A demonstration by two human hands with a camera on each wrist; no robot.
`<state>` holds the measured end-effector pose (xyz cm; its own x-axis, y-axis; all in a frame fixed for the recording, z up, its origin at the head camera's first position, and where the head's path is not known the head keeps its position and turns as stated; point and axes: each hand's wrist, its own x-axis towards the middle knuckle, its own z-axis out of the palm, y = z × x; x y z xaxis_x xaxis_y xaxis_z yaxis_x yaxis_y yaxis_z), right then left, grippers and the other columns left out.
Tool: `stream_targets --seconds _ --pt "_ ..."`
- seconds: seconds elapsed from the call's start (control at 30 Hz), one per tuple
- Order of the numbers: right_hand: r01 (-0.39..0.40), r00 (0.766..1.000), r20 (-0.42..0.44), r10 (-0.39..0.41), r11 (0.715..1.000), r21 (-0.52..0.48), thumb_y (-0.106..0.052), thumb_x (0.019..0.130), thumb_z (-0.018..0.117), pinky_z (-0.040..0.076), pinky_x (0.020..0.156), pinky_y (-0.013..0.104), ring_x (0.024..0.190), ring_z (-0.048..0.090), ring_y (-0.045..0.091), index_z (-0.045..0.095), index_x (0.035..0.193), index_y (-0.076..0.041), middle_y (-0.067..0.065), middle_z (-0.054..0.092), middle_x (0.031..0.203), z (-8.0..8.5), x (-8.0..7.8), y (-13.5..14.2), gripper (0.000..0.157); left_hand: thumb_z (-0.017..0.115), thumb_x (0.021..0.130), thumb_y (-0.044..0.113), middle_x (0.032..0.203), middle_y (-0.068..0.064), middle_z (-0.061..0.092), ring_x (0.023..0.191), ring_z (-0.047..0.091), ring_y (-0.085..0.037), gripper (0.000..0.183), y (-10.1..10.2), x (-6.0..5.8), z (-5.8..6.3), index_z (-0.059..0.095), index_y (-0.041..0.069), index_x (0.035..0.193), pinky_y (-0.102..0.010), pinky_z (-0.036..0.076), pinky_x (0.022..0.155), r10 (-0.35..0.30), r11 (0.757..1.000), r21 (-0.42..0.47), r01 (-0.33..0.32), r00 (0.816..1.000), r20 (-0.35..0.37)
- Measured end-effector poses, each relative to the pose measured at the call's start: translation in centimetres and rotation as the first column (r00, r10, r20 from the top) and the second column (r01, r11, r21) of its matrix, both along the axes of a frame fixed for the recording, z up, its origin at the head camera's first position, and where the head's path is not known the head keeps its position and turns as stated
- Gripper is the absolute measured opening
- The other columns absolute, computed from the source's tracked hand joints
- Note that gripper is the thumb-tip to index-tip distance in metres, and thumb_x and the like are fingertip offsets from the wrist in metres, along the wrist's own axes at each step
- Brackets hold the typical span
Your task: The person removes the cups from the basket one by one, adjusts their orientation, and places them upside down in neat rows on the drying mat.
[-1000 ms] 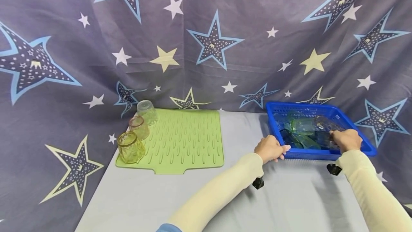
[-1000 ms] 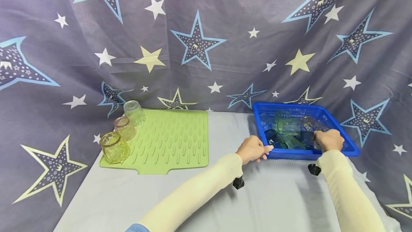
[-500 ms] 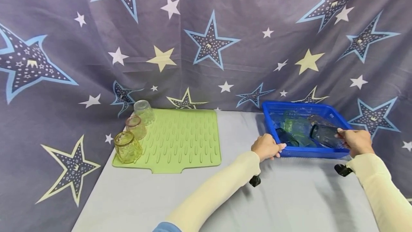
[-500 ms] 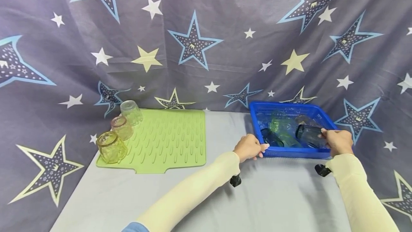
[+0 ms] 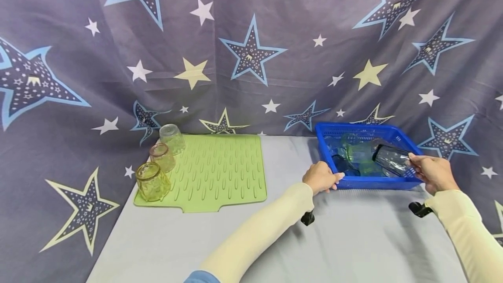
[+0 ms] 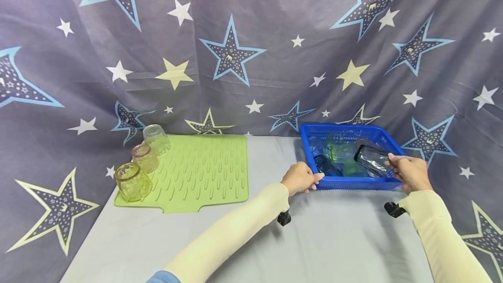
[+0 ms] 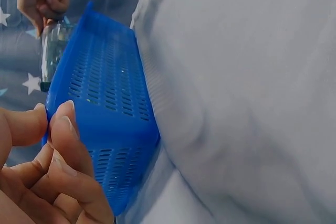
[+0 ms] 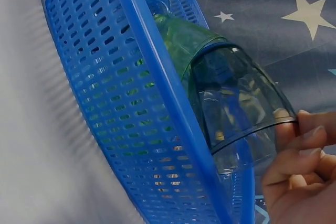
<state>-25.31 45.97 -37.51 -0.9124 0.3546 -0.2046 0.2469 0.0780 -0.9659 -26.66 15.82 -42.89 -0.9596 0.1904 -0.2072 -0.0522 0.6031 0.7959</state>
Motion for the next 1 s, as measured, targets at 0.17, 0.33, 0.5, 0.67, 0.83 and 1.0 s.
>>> stream_targets --seconds 0.17,0.33,0.5,0.67,0.83,1.0 --pt "-0.03 0.999 -0.039 0.027 0.998 -0.06 -0.02 0.101 0.069 0.049 0.06 0.021 0.066 0.062 0.004 0.077 0.071 -0.027 -0.01 0.071 0.071 0.2 0.1 -0.3 0.032 0.072 0.095 0.048 0.062 0.003 0.069 0.072 0.074 -0.026 0.037 -0.1 -0.1 -0.2 0.077 0.015 0.078 -0.032 0.047 0.055 0.001 1.0 0.014 -0.001 1.0 -0.002" --pt "-0.062 0.995 -0.082 0.053 0.992 -0.11 -0.018 0.1 0.07 0.05 0.06 0.019 0.065 0.061 0.004 0.078 0.073 -0.024 -0.009 0.07 0.071 0.5 0.4 -0.7 0.029 0.073 0.094 0.049 0.064 0.002 0.07 0.07 0.073 -0.025 0.038 -0.2 -0.3 -0.2 0.075 0.015 0.076 -0.032 0.047 0.054 -0.003 1.0 0.004 0.003 1.0 -0.008" --pt "-0.101 0.99 -0.118 0.081 0.979 -0.178 -0.014 0.1 0.069 0.047 0.057 0.021 0.063 0.056 0.006 0.079 0.075 -0.017 -0.007 0.067 0.07 0.6 0.8 -1.1 0.027 0.075 0.092 0.05 0.068 0.0 0.073 0.07 0.073 -0.023 0.04 -0.3 -0.2 0.1 0.074 0.016 0.072 -0.032 0.047 0.052 -0.013 0.999 -0.035 0.012 0.999 -0.029" --pt "-0.176 0.98 -0.137 0.144 0.95 -0.26 -0.011 0.101 0.067 0.045 0.054 0.023 0.061 0.051 0.009 0.079 0.081 -0.012 -0.003 0.069 0.074 0.6 0.9 -1.6 0.024 0.077 0.092 0.048 0.068 -0.001 0.072 0.072 0.074 -0.025 0.038 -0.5 -0.2 -0.1 0.075 0.014 0.075 -0.038 0.056 0.06 -0.007 1.0 0.003 0.007 1.0 -0.027" --pt "-0.237 0.97 -0.135 0.202 0.911 -0.336 -0.008 0.104 0.062 0.046 0.053 0.024 0.06 0.055 0.009 0.08 0.085 -0.009 0.0 0.073 0.078 0.5 0.9 -2.1 0.026 0.077 0.093 0.045 0.067 -0.001 0.071 0.072 0.074 -0.029 0.034 -0.9 -0.4 -1.0 0.077 0.013 0.08 -0.045 0.059 0.069 -0.017 0.991 0.133 0.017 1.0 -0.001" --pt "-0.355 0.932 -0.206 0.298 0.867 -0.35 -0.005 0.106 0.055 0.04 0.051 0.023 0.057 0.049 0.008 0.079 0.09 -0.005 0.003 0.074 0.081 0.3 0.8 -3.1 0.029 0.075 0.094 0.045 0.073 -0.002 0.073 0.06 0.068 -0.026 0.031 -1.7 -1.2 -1.3 0.074 0.015 0.086 -0.037 0.055 0.056 -0.07 0.957 0.278 0.086 0.995 -0.068"
